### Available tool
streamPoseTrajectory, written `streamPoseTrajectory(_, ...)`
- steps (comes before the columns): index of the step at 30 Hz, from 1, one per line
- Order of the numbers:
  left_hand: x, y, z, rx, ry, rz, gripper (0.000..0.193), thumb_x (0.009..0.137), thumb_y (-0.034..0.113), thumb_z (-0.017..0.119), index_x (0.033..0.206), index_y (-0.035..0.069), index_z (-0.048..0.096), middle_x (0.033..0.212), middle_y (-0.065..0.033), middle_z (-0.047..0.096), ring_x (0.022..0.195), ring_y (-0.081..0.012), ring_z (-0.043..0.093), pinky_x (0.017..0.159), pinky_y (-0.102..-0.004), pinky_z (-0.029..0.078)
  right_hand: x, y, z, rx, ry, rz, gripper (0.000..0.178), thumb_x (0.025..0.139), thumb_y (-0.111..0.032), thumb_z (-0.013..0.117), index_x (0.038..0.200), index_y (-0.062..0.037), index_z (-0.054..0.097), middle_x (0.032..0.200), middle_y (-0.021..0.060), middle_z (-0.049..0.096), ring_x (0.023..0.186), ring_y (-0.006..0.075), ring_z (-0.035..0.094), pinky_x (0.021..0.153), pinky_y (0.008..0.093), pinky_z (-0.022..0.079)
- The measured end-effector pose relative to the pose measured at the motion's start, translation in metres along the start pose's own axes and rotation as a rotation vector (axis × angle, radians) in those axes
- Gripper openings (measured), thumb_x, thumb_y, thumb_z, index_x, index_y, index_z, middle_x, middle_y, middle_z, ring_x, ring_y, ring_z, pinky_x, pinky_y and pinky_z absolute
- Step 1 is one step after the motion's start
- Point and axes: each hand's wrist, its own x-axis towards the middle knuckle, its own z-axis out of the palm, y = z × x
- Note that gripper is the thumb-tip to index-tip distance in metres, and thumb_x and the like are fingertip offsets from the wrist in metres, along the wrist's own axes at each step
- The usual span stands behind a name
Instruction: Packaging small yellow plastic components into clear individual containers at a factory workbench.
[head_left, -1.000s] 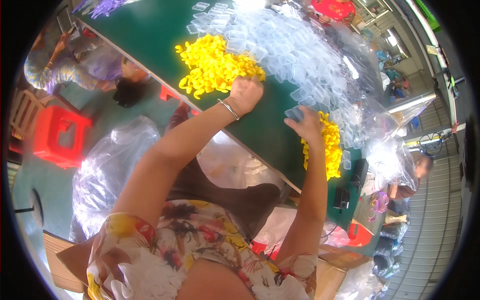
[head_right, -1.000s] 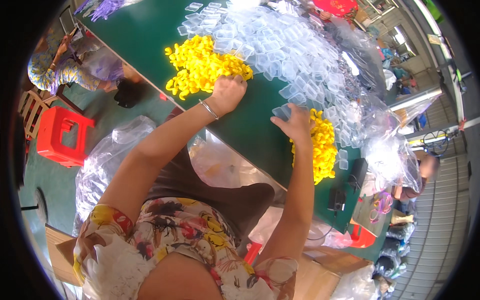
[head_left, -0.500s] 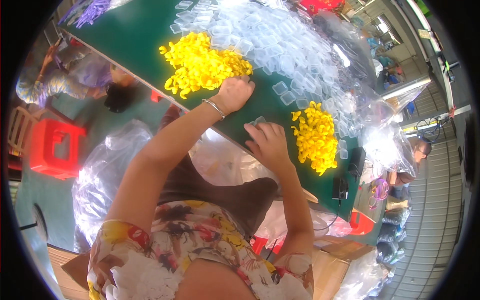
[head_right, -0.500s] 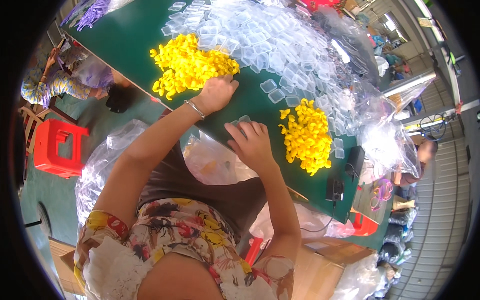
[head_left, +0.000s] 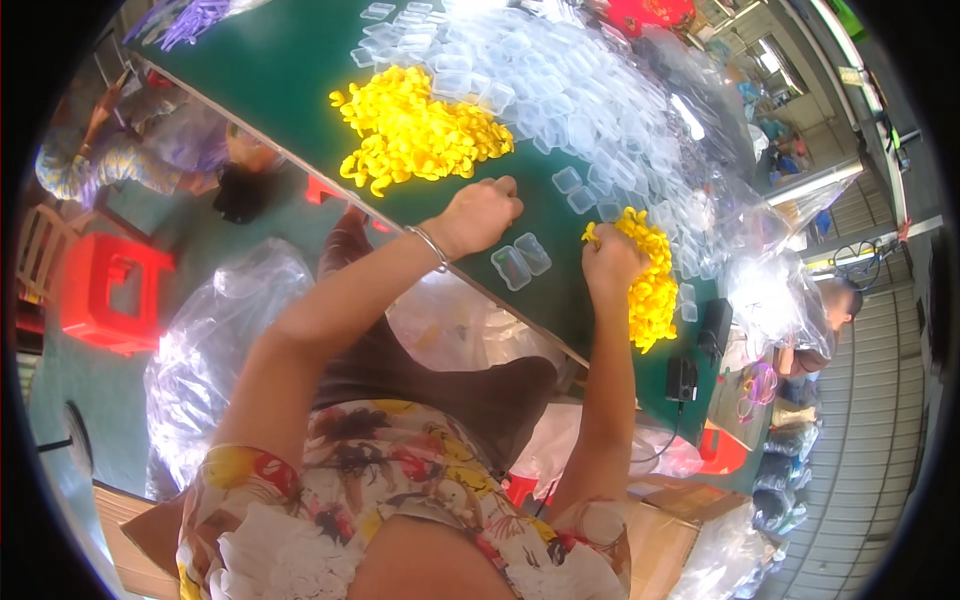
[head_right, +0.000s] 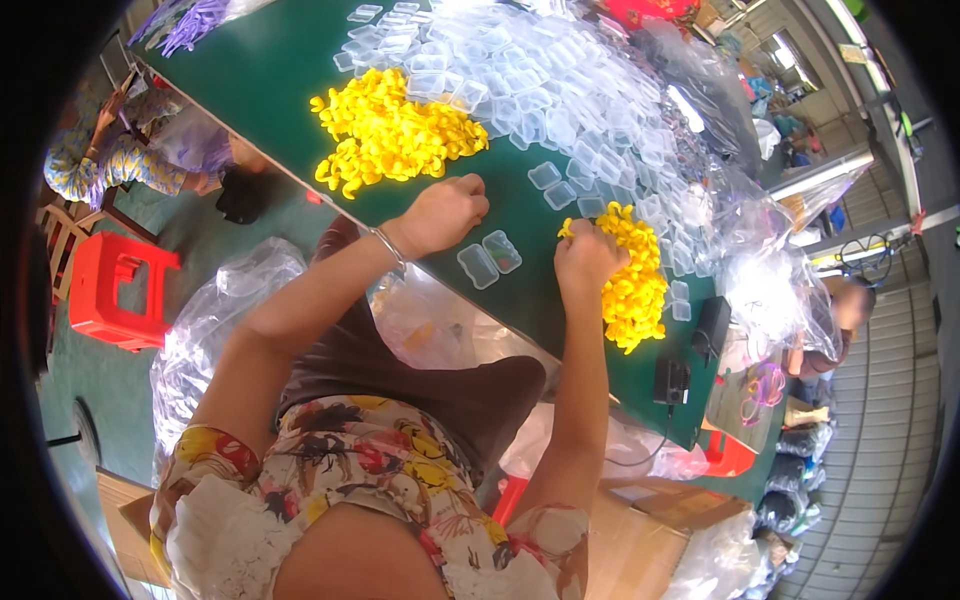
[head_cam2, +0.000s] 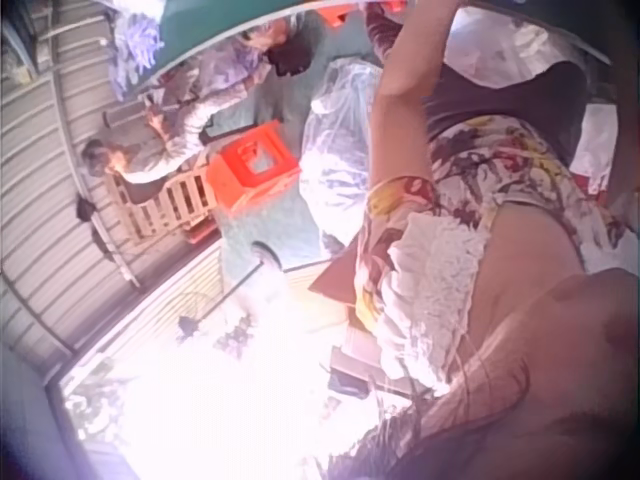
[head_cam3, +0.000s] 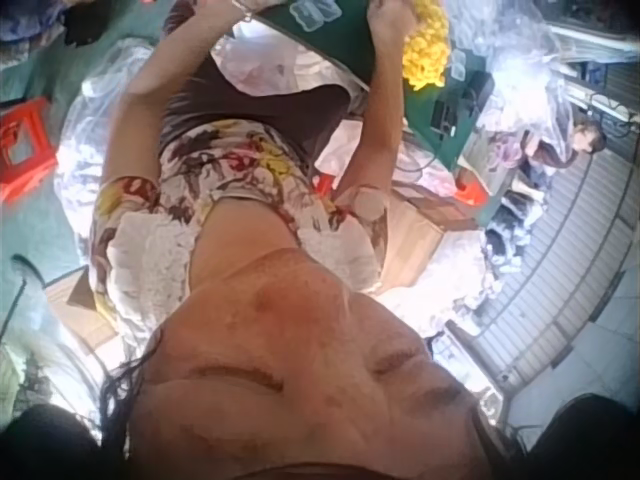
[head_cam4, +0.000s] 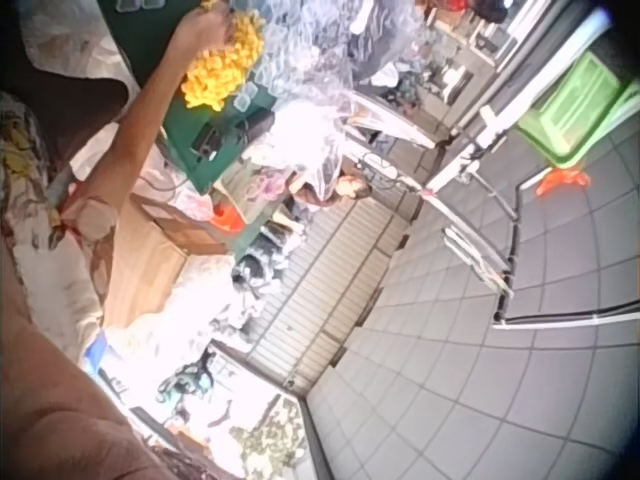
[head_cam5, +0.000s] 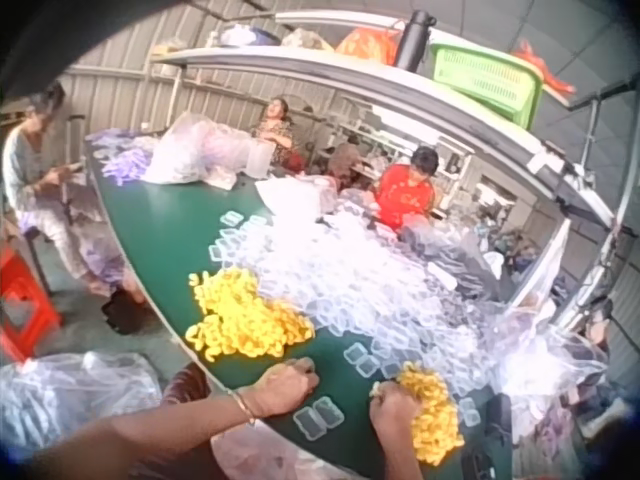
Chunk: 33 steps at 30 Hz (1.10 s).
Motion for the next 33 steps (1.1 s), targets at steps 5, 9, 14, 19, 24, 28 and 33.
streamPoseTrajectory(5,-0.001,0.010,0.012,-0.152,0.104,-0.255,0.008,0.075,0.001,0.062,0.081,0.004,0.067,0.092,-0.0148,0.062,0.083,-0.0346,0.064,0.075,-0.0412,0.054,-0.018,-0.010,-0.016,0.276,0.121,0.071,0.012,0.079,-0.017,0.071,0.090,-0.0136,0.070,0.087,0.0060,0.070,0.079,0.0268,0.066,0.072,0.0431,0.044)
streamPoseTrajectory(9,-0.003,0.014,0.009,-0.229,0.171,-0.256,0.014,0.073,-0.004,0.060,0.084,0.003,0.067,0.089,-0.0156,0.063,0.080,-0.0345,0.064,0.072,-0.0407,0.054,-0.038,-0.015,-0.011,0.501,0.084,0.064,0.011,0.079,-0.015,0.071,0.090,-0.0118,0.069,0.082,0.0063,0.068,0.070,0.0268,0.065,0.066,0.0413,0.045)
streamPoseTrajectory(14,-0.020,0.021,0.000,-0.614,0.196,-0.290,0.019,0.075,-0.007,0.064,0.091,0.002,0.068,0.089,-0.0116,0.064,0.074,-0.0236,0.066,0.067,-0.0320,0.054,-0.045,-0.026,-0.027,0.280,0.104,-0.102,0.011,0.079,-0.011,0.070,0.090,-0.0090,0.069,0.081,0.0093,0.068,0.071,0.0294,0.065,0.064,0.0410,0.047)
streamPoseTrajectory(19,-0.039,0.037,-0.009,-0.688,0.059,-0.126,0.019,0.071,-0.006,0.063,0.088,0.004,0.067,0.088,-0.0125,0.065,0.081,-0.0291,0.065,0.070,-0.0357,0.053,-0.050,-0.026,-0.034,0.707,0.012,0.127,0.016,0.078,-0.002,0.070,0.094,-0.0040,0.066,0.086,0.0121,0.068,0.070,0.0310,0.065,0.062,0.0383,0.050)
streamPoseTrajectory(24,-0.041,0.038,-0.016,-0.390,0.041,0.032,0.021,0.072,0.003,0.071,0.092,0.006,0.066,0.095,-0.0103,0.062,0.095,-0.0309,0.060,0.082,-0.0405,0.050,-0.051,-0.034,-0.029,0.833,-0.060,0.155,0.014,0.080,-0.003,0.068,0.094,-0.0036,0.066,0.088,0.0148,0.067,0.073,0.0331,0.065,0.064,0.0404,0.051)
streamPoseTrajectory(28,-0.037,0.030,-0.030,-0.340,0.025,0.068,0.031,0.072,0.008,0.075,0.102,0.006,0.067,0.104,-0.0111,0.061,0.100,-0.0316,0.058,0.086,-0.0403,0.050,-0.053,-0.025,-0.039,0.294,-0.121,0.007,0.013,0.083,-0.010,0.067,0.096,-0.0056,0.068,0.087,0.0155,0.065,0.079,0.0357,0.065,0.067,0.0441,0.052)
streamPoseTrajectory(33,-0.036,0.024,-0.021,-0.264,-0.207,0.021,0.043,0.070,0.019,0.080,0.110,0.007,0.066,0.109,-0.0115,0.060,0.104,-0.0319,0.057,0.091,-0.0402,0.048,-0.051,-0.025,-0.054,0.140,-0.223,-0.003,0.016,0.084,-0.010,0.065,0.098,-0.0076,0.071,0.090,0.0173,0.064,0.081,0.0374,0.065,0.069,0.0457,0.053)
